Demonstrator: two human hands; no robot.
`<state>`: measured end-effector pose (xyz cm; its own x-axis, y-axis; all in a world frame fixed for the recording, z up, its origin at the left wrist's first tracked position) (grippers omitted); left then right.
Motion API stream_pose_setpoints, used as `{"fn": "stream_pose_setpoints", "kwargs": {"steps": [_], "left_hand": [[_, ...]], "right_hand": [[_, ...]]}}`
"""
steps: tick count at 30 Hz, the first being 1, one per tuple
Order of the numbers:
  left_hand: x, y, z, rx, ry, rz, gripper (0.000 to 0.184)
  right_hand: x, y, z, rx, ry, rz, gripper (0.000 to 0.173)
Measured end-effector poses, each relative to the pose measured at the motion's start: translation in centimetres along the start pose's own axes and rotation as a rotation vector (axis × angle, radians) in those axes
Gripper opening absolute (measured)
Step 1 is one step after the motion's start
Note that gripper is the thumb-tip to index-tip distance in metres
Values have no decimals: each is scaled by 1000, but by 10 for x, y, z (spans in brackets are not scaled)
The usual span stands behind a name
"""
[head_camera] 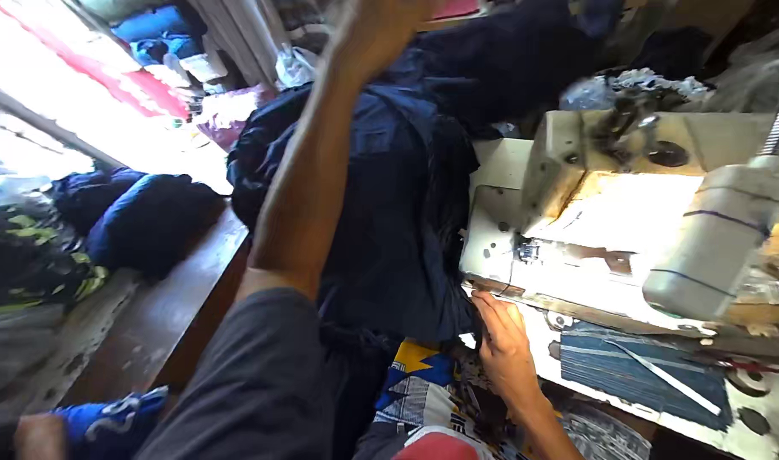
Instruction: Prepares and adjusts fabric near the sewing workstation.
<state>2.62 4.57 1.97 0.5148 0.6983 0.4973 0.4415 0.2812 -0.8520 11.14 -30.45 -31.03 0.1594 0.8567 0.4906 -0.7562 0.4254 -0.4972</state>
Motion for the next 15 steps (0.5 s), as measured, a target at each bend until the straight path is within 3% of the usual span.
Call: {"fn": "stream_pose_setpoints", "kwargs": {"steps": [4, 7, 9, 11, 12, 13, 15], "left_hand": [[-145, 51, 117, 335, -308, 5, 68], [-234, 40, 217, 531, -502, -20, 66], [-279, 27, 290, 539, -659, 84, 60], [-327, 25, 349, 447, -923, 247, 94], [-340, 19, 363, 431, -1007, 292, 108], [-345, 12, 368, 408, -1036, 296, 111], [-333, -4, 364, 397, -981, 187, 94]], "right_hand": [[1, 3, 3, -7, -17, 16, 35], [2, 5, 4, -23, -22, 17, 35], [2, 5, 4, -37, -21, 12, 34], [0, 7, 4, -65, -13, 31, 33], [1, 8, 5, -77, -7, 32, 33], [1, 10, 6, -92, 1, 31, 33], [3, 11, 5, -118, 4, 19, 32]]}}
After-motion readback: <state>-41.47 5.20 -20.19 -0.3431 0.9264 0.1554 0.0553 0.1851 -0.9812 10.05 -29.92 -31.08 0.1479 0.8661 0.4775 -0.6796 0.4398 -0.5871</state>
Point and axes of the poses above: each hand's wrist, its own x-axis towards the middle knuckle, its own y-axis out of the palm, z = x × y, the point moved 9 cm from there along x, towards the middle knuckle, and after that the axes turned 14 degrees about x, right-handed, at the moved point
